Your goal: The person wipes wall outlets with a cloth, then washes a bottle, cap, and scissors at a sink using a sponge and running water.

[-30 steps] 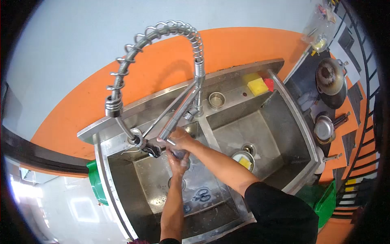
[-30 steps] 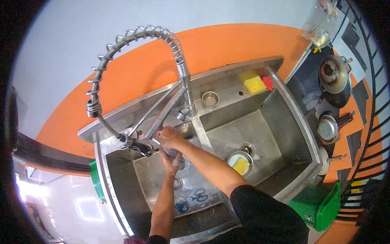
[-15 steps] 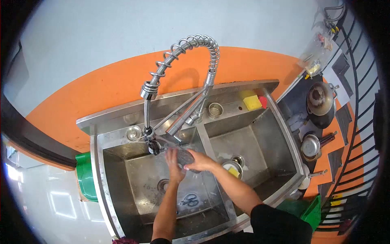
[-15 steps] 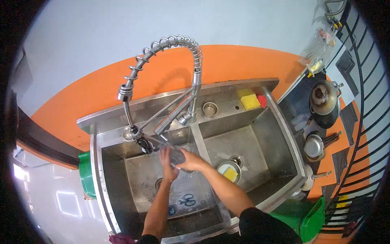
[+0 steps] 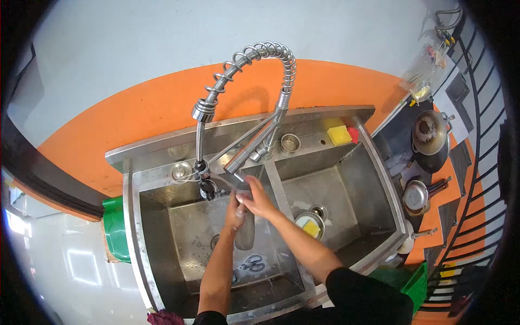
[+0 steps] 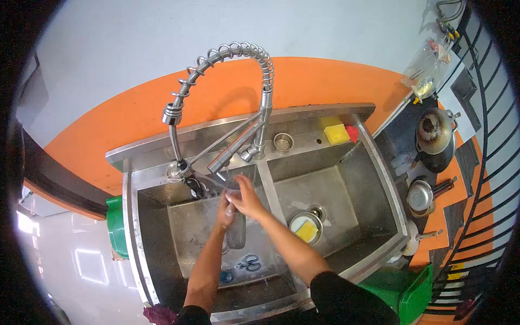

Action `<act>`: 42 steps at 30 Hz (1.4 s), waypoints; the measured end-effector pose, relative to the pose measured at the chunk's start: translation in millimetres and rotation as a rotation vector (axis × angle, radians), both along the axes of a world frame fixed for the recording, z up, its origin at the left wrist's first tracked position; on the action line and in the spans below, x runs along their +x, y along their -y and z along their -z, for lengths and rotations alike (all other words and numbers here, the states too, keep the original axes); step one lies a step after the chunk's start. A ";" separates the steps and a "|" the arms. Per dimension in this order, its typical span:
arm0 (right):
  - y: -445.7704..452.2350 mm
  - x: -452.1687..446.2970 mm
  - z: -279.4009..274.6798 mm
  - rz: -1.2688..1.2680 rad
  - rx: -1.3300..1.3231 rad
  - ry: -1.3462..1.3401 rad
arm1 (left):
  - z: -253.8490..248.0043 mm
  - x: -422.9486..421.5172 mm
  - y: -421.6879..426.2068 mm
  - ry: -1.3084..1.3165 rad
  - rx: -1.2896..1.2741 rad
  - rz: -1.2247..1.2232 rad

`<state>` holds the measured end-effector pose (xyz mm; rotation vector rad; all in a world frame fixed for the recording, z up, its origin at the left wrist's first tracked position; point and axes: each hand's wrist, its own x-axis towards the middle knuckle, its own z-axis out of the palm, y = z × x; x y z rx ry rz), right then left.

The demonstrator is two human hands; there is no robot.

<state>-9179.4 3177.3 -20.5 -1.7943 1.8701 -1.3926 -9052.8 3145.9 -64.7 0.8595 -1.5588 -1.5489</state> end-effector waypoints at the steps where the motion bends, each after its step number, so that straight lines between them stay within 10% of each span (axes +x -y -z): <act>1: 10.4 -2.4 -19.7 -0.050 0.154 -0.024 | 4.1 1.6 1.7 0.000 -0.186 0.047; 3: 31.2 -8.9 -46.2 -0.154 0.456 -0.079 | -16.3 5.6 1.2 0.139 -0.267 0.023; 11: 80.9 9.7 -46.4 -0.172 0.300 0.193 | -28.3 10.1 -5.2 0.363 -0.517 -0.247; 14: 82.2 19.0 -56.4 -0.355 0.473 1.500 | -23.2 14.5 -5.6 0.373 -0.514 -0.262; 17: 78.2 19.0 -65.3 -0.417 0.654 1.351 | -18.4 16.7 -7.3 0.417 -0.493 -0.260; 21: 60.5 7.0 -75.6 -0.346 0.448 0.177 | -14.9 10.9 1.6 0.312 -0.445 -0.233; 27: -2.8 0.1 -90.4 -0.163 0.334 -0.678 | -28.9 3.8 10.1 0.235 -0.562 -0.285; 31: 30.0 -26.9 -41.1 -0.546 0.460 -0.449 | -26.5 -0.1 9.0 0.195 -0.390 -0.254; 37: 32.5 -7.6 -79.4 -0.461 0.655 -0.440 | 31.5 37.2 -37.3 0.283 -0.073 -0.402; 41: 25.3 -8.8 -77.1 -0.247 0.030 -0.305 | 98.2 105.1 -93.6 0.383 0.206 -0.430; 42: 23.1 -15.3 -61.5 -0.495 0.452 -0.461 | 105.6 126.2 -133.7 0.396 0.262 -0.454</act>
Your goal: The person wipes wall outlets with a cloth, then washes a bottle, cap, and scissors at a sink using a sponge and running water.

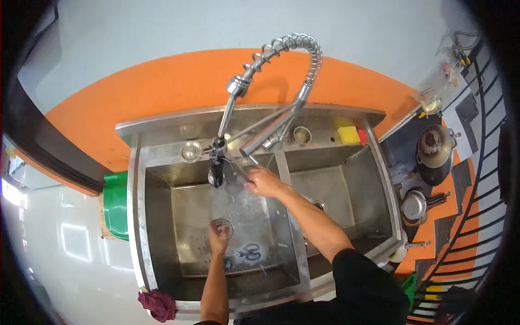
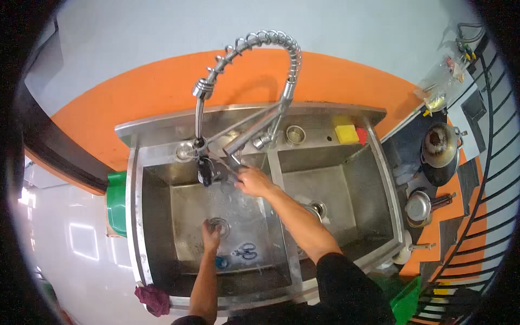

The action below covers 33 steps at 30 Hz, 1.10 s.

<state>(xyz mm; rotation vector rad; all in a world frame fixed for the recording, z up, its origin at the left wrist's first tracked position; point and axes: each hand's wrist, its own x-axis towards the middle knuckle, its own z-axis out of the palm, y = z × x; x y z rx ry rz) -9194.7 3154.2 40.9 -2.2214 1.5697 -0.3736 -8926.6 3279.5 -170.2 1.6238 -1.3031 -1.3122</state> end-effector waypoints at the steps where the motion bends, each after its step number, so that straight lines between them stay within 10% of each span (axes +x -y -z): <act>1: -8.2 -2.0 12.1 0.048 -0.110 0.076 | 4.4 16.6 -8.8 0.001 0.009 -0.026; 4: -7.4 18.7 -26.6 0.227 -0.533 0.214 | -27.7 37.0 -12.3 -0.071 0.082 -0.128; 8: 3.4 9.9 29.1 -0.013 -0.110 0.080 | -47.3 74.2 -45.7 0.020 0.071 -0.108; 11: 7.4 28.9 25.3 0.361 -0.417 0.339 | -76.8 65.7 -38.3 -0.129 0.064 -0.181; 19: -29.9 36.5 85.3 1.196 0.418 1.324 | -97.4 96.8 -44.4 -0.201 0.176 -0.213; 25: -23.5 44.4 158.5 1.118 0.942 1.714 | -115.8 112.4 -43.5 -0.191 0.192 -0.231; 33: 37.8 35.6 100.8 0.737 0.701 0.984 | -123.3 120.5 -41.2 -0.278 0.197 -0.257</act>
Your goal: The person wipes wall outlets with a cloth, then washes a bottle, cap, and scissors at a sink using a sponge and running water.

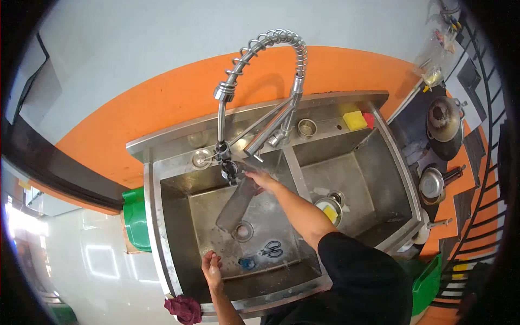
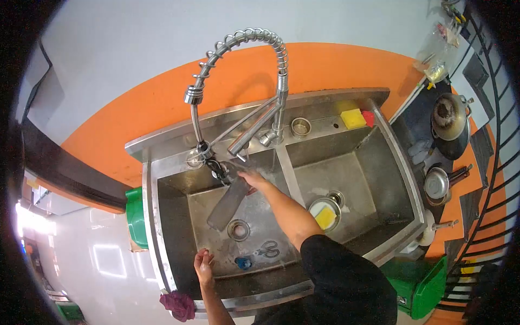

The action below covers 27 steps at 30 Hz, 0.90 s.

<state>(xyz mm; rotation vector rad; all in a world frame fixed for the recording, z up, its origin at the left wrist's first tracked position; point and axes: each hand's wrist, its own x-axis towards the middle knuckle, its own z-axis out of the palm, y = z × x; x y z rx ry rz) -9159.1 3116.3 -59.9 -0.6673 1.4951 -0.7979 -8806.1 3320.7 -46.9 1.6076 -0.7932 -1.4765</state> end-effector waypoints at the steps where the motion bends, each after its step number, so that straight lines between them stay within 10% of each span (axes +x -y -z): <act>1: 12.5 -7.3 -7.0 -0.175 -0.092 -0.132 | -2.6 -3.6 3.1 0.002 0.005 0.003; 6: 53.2 -20.2 -13.4 -0.715 -0.500 -0.768 | 16.0 -55.8 43.9 0.022 -0.084 0.154; 10: 12.6 -21.4 -89.3 -0.684 -0.485 -0.824 | 12.9 -133.2 97.2 -0.052 -0.115 0.278; 18: -77.3 -23.7 -71.5 -0.105 -0.811 -0.932 | 9.5 -273.2 215.0 0.111 -0.344 0.369; 20: -95.5 -19.8 -67.0 -0.037 -0.806 -0.927 | 7.5 -295.3 244.4 -0.205 -0.361 0.282; 27: -89.9 -29.7 -40.1 -0.296 -0.749 -0.813 | -71.1 -281.9 241.6 -0.316 -0.158 0.407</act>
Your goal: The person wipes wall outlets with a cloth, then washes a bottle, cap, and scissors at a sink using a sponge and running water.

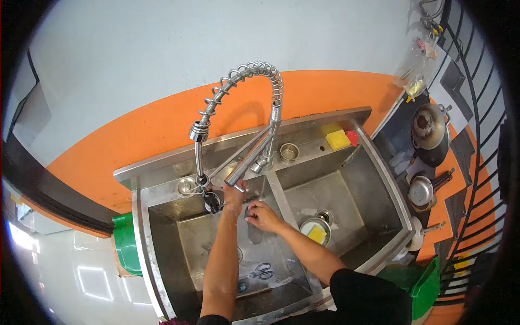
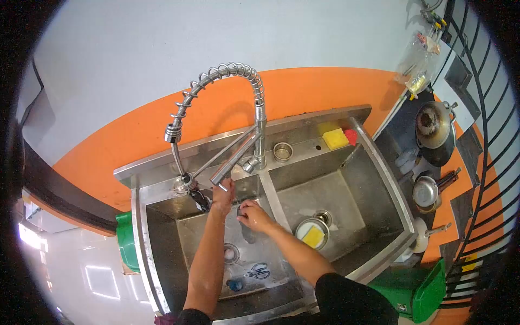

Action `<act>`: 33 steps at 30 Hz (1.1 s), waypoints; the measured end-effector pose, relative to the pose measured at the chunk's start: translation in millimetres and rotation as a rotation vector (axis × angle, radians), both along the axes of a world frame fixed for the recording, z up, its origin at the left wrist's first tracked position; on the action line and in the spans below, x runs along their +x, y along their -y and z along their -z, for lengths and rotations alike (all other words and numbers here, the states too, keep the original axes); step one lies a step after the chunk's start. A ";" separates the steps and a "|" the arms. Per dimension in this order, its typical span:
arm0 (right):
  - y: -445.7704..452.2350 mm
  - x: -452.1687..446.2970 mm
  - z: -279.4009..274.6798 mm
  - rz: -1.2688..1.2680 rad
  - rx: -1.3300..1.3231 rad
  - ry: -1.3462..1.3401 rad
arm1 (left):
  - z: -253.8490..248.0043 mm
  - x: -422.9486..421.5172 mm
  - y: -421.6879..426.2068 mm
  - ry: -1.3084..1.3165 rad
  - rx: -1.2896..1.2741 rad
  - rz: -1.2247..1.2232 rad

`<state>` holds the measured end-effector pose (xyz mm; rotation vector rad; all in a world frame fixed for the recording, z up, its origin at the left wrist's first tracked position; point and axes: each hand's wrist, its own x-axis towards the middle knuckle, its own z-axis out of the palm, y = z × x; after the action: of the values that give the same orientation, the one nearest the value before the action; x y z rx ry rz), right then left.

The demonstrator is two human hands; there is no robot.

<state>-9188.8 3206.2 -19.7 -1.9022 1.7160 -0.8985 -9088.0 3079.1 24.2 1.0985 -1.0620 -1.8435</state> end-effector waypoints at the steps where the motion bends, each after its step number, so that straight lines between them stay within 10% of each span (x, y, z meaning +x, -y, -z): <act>1: 9.7 -0.6 2.8 -0.041 0.034 0.033 | -0.6 2.9 0.5 0.073 -0.075 -0.001; 8: 97.5 -9.0 18.1 -0.223 0.280 -0.087 | 9.9 31.6 -13.9 0.424 -0.701 0.071; 11: 114.9 4.7 -11.8 -0.126 0.236 0.373 | 9.2 36.1 -39.4 0.471 -0.691 -0.292; 12: 126.9 10.1 -8.5 -0.088 0.092 0.042 | 17.1 37.6 -35.1 0.458 -0.783 -0.376; 18: 88.7 14.4 -48.1 0.101 -0.138 0.204 | 12.8 19.2 -23.6 0.214 -0.347 -0.371; 21: 65.8 8.2 -30.0 0.348 -0.290 0.120 | 38.2 -6.9 13.2 0.466 -0.733 -0.388; 27: 20.3 10.7 -7.1 0.360 -0.274 0.099 | 41.3 -55.3 60.9 -0.213 0.167 -0.286; 33: 10.1 16.8 15.6 0.245 -0.158 0.100 | 45.9 -66.8 46.5 -0.605 0.500 -0.348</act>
<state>-9172.0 3196.2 -35.4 -1.7320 1.8944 -1.2327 -9154.8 3032.7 -21.7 0.8238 -0.0545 -1.9981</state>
